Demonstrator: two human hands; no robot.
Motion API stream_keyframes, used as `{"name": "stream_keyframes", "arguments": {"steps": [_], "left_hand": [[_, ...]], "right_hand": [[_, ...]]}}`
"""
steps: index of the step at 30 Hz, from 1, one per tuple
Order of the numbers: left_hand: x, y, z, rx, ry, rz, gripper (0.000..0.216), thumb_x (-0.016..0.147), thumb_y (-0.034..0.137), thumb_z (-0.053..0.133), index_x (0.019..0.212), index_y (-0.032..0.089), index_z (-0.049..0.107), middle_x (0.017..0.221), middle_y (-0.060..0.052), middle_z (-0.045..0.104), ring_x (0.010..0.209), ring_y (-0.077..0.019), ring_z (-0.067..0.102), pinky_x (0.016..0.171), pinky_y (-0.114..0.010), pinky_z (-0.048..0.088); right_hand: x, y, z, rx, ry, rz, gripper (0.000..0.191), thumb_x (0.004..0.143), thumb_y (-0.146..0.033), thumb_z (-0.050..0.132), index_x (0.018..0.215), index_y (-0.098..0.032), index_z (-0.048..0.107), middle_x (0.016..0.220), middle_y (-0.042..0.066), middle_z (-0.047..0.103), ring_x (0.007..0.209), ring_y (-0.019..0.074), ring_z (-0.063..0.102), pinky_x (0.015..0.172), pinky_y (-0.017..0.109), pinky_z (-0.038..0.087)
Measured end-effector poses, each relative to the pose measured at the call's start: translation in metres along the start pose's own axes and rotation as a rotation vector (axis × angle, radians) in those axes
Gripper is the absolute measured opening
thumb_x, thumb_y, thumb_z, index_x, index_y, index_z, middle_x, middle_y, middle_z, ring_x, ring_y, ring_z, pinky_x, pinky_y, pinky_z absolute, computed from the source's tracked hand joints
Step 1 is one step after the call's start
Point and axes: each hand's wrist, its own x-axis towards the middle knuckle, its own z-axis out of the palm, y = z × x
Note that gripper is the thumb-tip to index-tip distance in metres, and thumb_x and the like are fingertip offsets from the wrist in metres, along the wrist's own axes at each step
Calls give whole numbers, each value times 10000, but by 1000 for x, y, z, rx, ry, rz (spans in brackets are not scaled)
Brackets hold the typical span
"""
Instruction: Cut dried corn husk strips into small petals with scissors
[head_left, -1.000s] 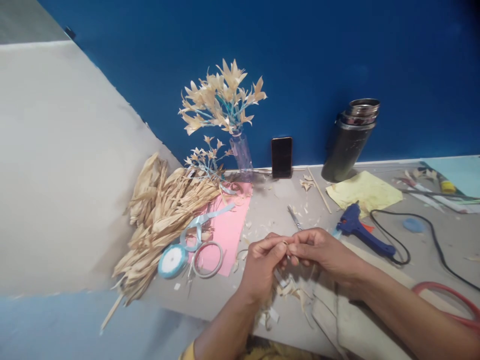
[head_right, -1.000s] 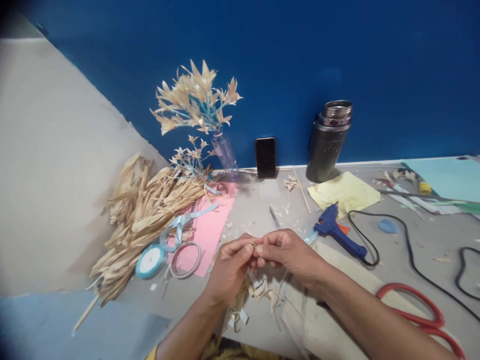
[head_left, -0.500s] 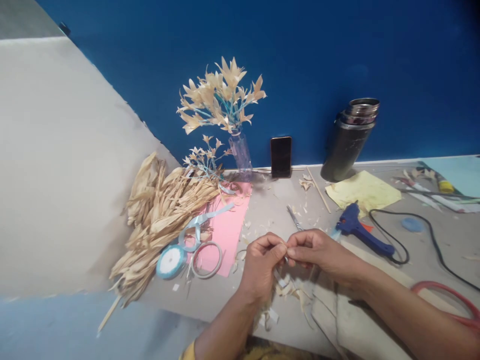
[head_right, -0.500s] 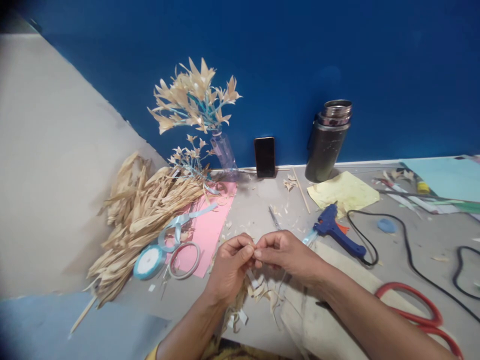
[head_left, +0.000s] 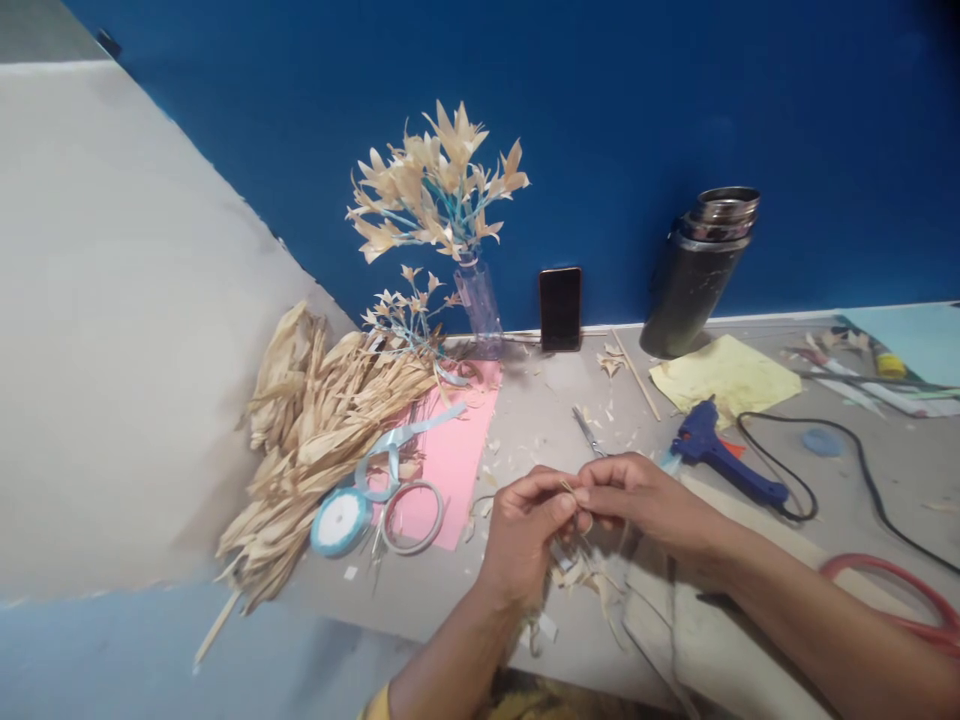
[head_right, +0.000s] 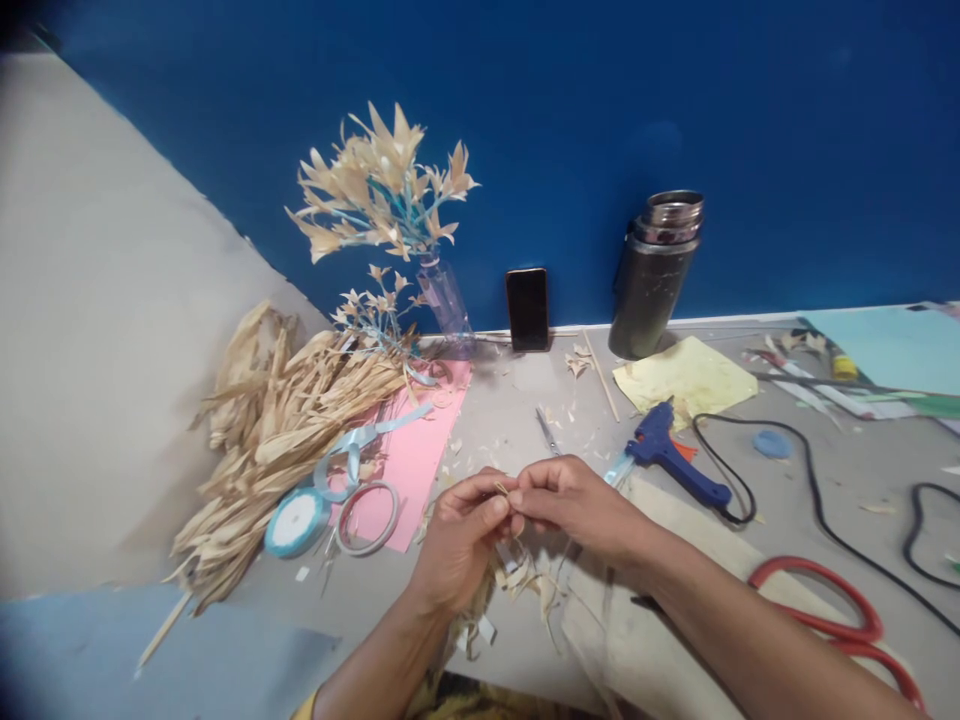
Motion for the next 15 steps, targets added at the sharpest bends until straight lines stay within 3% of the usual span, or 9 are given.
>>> {"name": "stream_keyframes", "arguments": {"steps": [7, 11, 15], "left_hand": [[-1, -2, 0, 15, 33, -4, 219, 649, 280, 841, 810, 150, 770, 633, -21, 664, 556, -99, 594, 531, -197, 388], [0, -4, -3, 43, 23, 44, 196, 673, 300, 824, 725, 148, 712, 590, -8, 636, 541, -103, 573, 545, -210, 393], [-1, -3, -6, 93, -17, 59, 186, 724, 297, 773, 717, 154, 654, 684, -3, 631, 559, -93, 545, 569, -223, 404]], "right_hand": [[2, 0, 1, -29, 9, -9, 303, 807, -404, 670, 631, -158, 677, 590, 4, 604, 550, 114, 417, 539, 256, 290], [2, -1, 1, -76, 9, -9, 283, 809, -373, 650, 627, -158, 679, 562, -9, 593, 520, 104, 382, 514, 252, 269], [-1, -5, 1, -228, 13, -66, 198, 816, -301, 615, 701, -161, 695, 642, 3, 667, 586, 130, 513, 574, 251, 366]]}}
